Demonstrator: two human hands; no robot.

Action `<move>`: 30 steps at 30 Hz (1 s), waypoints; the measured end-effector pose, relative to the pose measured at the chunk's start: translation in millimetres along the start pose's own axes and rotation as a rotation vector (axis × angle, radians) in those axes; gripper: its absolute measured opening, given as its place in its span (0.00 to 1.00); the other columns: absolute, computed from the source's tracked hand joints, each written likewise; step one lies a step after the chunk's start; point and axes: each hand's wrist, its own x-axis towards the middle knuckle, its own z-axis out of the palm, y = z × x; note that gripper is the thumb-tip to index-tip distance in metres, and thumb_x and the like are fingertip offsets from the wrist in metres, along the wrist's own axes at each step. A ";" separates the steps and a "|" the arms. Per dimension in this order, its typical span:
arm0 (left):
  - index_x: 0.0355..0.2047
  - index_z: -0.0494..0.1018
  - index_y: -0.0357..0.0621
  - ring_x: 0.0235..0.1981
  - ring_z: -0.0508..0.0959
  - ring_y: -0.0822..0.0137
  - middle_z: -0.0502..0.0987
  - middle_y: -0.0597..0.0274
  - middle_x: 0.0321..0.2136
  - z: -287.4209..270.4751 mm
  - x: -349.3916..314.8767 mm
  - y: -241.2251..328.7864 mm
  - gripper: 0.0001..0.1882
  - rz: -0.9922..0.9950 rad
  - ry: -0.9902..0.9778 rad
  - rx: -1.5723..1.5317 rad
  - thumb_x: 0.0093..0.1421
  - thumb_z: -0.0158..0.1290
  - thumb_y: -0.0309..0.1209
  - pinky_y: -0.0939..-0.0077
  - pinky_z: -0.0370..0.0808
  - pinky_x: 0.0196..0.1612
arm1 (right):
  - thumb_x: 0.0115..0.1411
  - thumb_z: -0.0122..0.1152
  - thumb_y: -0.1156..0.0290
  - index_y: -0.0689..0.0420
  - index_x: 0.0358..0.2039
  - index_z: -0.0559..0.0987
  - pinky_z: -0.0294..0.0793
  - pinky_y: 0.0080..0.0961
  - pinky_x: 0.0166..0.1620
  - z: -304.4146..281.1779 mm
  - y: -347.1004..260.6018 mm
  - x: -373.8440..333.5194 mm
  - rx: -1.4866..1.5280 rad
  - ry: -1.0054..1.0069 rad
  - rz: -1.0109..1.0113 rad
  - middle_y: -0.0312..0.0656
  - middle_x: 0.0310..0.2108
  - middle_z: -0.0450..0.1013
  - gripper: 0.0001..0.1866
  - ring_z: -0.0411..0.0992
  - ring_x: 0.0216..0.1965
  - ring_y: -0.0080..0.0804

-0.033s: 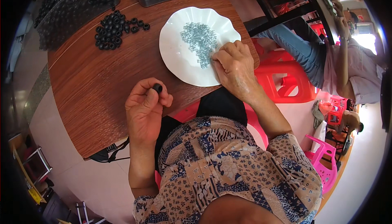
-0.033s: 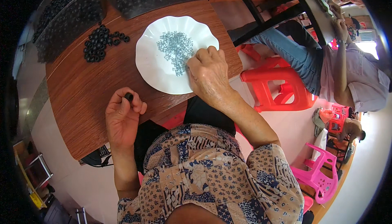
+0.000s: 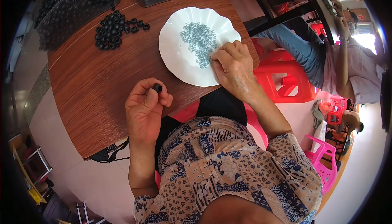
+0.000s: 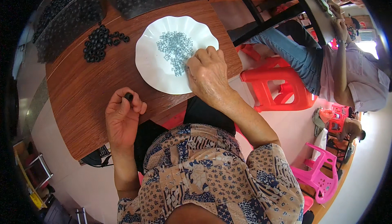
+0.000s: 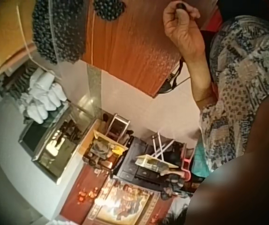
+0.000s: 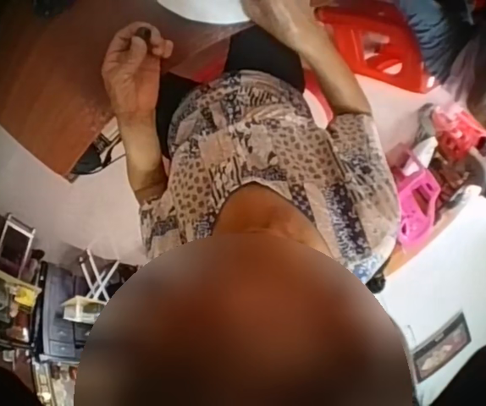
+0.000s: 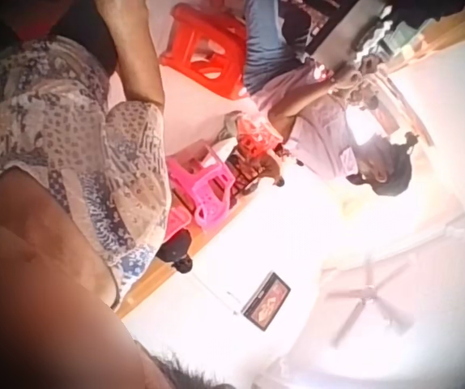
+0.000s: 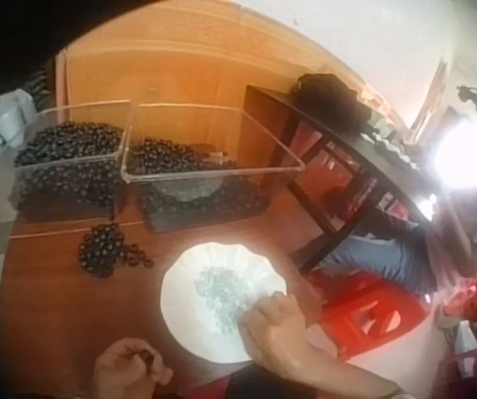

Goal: The person is inspecting and sorting small beads at a manual workstation.

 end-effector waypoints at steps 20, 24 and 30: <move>0.39 0.72 0.33 0.27 0.72 0.70 0.75 0.58 0.28 -3.9 -3.7 -2.7 0.10 0.018 -0.027 -0.077 0.59 0.54 0.25 0.78 0.70 0.35 | 0.42 0.63 0.87 0.61 0.28 0.75 0.70 0.23 0.32 -7.1 -71.1 29.8 0.715 -0.016 -0.109 0.40 0.28 0.72 0.12 0.71 0.30 0.32; 0.40 0.72 0.33 0.28 0.73 0.70 0.76 0.58 0.30 -3.1 -3.8 -1.9 0.10 0.001 0.039 -0.106 0.58 0.54 0.24 0.78 0.71 0.37 | 0.42 0.64 0.86 0.61 0.28 0.75 0.69 0.24 0.31 -3.3 -76.5 32.3 0.704 -0.041 -0.101 0.40 0.27 0.72 0.12 0.71 0.30 0.34; 0.41 0.73 0.33 0.29 0.73 0.73 0.77 0.61 0.32 1.1 -5.1 -7.2 0.11 0.106 0.086 -0.013 0.57 0.55 0.23 0.81 0.71 0.37 | 0.44 0.64 0.85 0.62 0.29 0.75 0.70 0.21 0.30 -10.6 -82.6 35.6 0.736 -0.138 -0.003 0.40 0.26 0.71 0.10 0.71 0.27 0.29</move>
